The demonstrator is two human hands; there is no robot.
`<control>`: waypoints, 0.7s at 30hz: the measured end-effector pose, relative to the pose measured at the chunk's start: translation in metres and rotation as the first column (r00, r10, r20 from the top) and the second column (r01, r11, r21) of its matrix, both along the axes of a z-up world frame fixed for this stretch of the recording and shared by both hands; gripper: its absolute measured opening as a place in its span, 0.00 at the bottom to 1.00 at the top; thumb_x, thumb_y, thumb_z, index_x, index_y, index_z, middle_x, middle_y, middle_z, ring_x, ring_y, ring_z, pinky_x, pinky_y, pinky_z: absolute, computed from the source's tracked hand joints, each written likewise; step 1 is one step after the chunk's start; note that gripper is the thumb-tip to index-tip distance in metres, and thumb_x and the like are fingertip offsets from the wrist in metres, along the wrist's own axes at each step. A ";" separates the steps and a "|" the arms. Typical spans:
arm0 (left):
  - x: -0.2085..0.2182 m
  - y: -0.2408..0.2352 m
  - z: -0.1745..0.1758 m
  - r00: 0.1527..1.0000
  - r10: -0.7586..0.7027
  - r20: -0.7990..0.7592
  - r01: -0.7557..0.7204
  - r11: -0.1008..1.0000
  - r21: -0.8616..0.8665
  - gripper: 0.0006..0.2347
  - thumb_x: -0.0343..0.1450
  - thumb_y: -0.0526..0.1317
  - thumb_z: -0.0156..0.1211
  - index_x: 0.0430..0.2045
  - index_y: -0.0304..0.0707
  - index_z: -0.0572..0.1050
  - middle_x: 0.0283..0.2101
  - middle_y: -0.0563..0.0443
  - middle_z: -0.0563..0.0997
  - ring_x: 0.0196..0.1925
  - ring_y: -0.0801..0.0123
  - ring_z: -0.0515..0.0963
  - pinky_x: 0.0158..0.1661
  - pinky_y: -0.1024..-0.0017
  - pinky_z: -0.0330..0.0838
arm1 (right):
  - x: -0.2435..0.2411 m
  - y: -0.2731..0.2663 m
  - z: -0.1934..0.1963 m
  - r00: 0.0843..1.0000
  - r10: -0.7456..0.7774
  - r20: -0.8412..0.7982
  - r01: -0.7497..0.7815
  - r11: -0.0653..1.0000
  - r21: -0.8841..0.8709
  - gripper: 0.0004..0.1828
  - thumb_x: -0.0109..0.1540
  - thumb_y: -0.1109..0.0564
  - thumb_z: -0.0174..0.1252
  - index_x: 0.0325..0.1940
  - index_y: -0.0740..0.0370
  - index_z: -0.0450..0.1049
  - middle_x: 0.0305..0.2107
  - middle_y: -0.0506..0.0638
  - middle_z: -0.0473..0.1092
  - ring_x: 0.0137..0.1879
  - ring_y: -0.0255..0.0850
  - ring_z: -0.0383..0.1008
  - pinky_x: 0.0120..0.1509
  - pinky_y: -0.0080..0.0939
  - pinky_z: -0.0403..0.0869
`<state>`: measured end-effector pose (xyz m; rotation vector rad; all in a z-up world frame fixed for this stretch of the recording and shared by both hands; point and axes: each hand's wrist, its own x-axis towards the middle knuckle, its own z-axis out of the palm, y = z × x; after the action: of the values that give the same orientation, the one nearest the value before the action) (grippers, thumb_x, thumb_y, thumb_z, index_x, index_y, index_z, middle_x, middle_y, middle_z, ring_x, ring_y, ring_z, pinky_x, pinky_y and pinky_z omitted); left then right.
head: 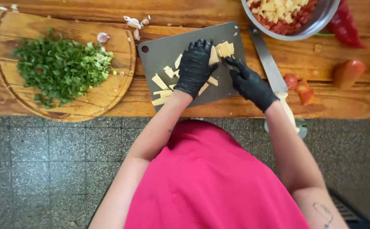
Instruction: Dice a slice of cheese into small cubes on a cutting board
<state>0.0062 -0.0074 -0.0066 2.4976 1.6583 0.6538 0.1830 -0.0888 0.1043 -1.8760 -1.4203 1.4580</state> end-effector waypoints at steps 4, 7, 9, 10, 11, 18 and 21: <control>-0.010 -0.017 0.037 1.000 -0.013 -0.015 0.009 0.973 -0.229 0.32 0.66 0.58 0.70 0.60 0.43 0.67 0.59 0.46 0.73 0.63 0.53 0.71 0.63 0.58 0.66 | 0.023 -0.015 -0.064 0.966 0.070 0.249 -0.134 0.959 0.249 0.25 0.71 0.53 0.49 0.71 0.60 0.58 0.40 0.71 0.76 0.42 0.66 0.79 0.42 0.68 0.76; -0.012 -0.021 0.041 0.989 0.003 -0.150 -0.037 0.974 -0.223 0.28 0.66 0.57 0.69 0.56 0.46 0.69 0.52 0.50 0.75 0.57 0.57 0.74 0.55 0.57 0.71 | 0.013 -0.035 -0.075 0.850 -0.019 0.526 -0.230 0.885 0.404 0.18 0.70 0.48 0.52 0.62 0.56 0.70 0.32 0.59 0.77 0.40 0.62 0.79 0.36 0.60 0.78; -0.014 -0.016 0.037 0.989 -0.007 -0.144 -0.023 0.978 -0.207 0.27 0.66 0.58 0.68 0.55 0.49 0.69 0.50 0.52 0.74 0.55 0.58 0.75 0.53 0.58 0.71 | -0.024 -0.039 -0.021 0.891 -0.081 0.447 -0.116 0.911 0.396 0.25 0.69 0.54 0.48 0.72 0.49 0.64 0.37 0.58 0.78 0.46 0.63 0.78 0.47 0.65 0.77; -0.014 -0.016 0.037 0.990 -0.007 -0.144 -0.023 0.978 -0.207 0.27 0.66 0.58 0.68 0.55 0.49 0.69 0.50 0.52 0.74 0.55 0.58 0.75 0.53 0.58 0.71 | -0.025 -0.039 -0.029 0.891 -0.080 0.448 -0.117 0.911 0.396 0.25 0.69 0.54 0.48 0.72 0.49 0.64 0.37 0.58 0.78 0.46 0.63 0.78 0.47 0.65 0.77; -0.014 -0.015 0.037 0.991 -0.002 -0.134 -0.026 0.977 -0.212 0.26 0.66 0.58 0.68 0.55 0.50 0.70 0.50 0.53 0.74 0.55 0.58 0.75 0.53 0.58 0.71 | -0.025 -0.039 -0.037 0.852 -0.104 0.513 -0.125 0.912 0.392 0.25 0.69 0.51 0.49 0.72 0.48 0.64 0.37 0.57 0.78 0.46 0.61 0.78 0.47 0.66 0.78; -0.015 -0.015 0.034 0.997 0.008 -0.072 -0.025 0.973 -0.230 0.24 0.66 0.56 0.68 0.55 0.51 0.71 0.51 0.51 0.76 0.55 0.57 0.75 0.53 0.58 0.71 | -0.052 -0.046 -0.042 0.747 -0.250 0.616 -0.254 0.749 0.612 0.18 0.72 0.52 0.49 0.64 0.54 0.74 0.45 0.55 0.79 0.48 0.55 0.79 0.47 0.53 0.80; -0.014 -0.013 0.026 0.997 0.018 -0.070 -0.033 0.977 -0.209 0.24 0.66 0.58 0.68 0.53 0.52 0.72 0.50 0.52 0.77 0.54 0.58 0.76 0.52 0.60 0.71 | -0.047 -0.048 -0.049 0.761 -0.173 0.626 -0.306 0.754 0.581 0.18 0.71 0.54 0.50 0.63 0.56 0.74 0.44 0.58 0.78 0.49 0.58 0.79 0.48 0.57 0.79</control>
<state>-0.0080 -0.0206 0.0190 2.3769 1.6860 0.3763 0.1362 -0.1367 0.0548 -1.8838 -1.9809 0.1486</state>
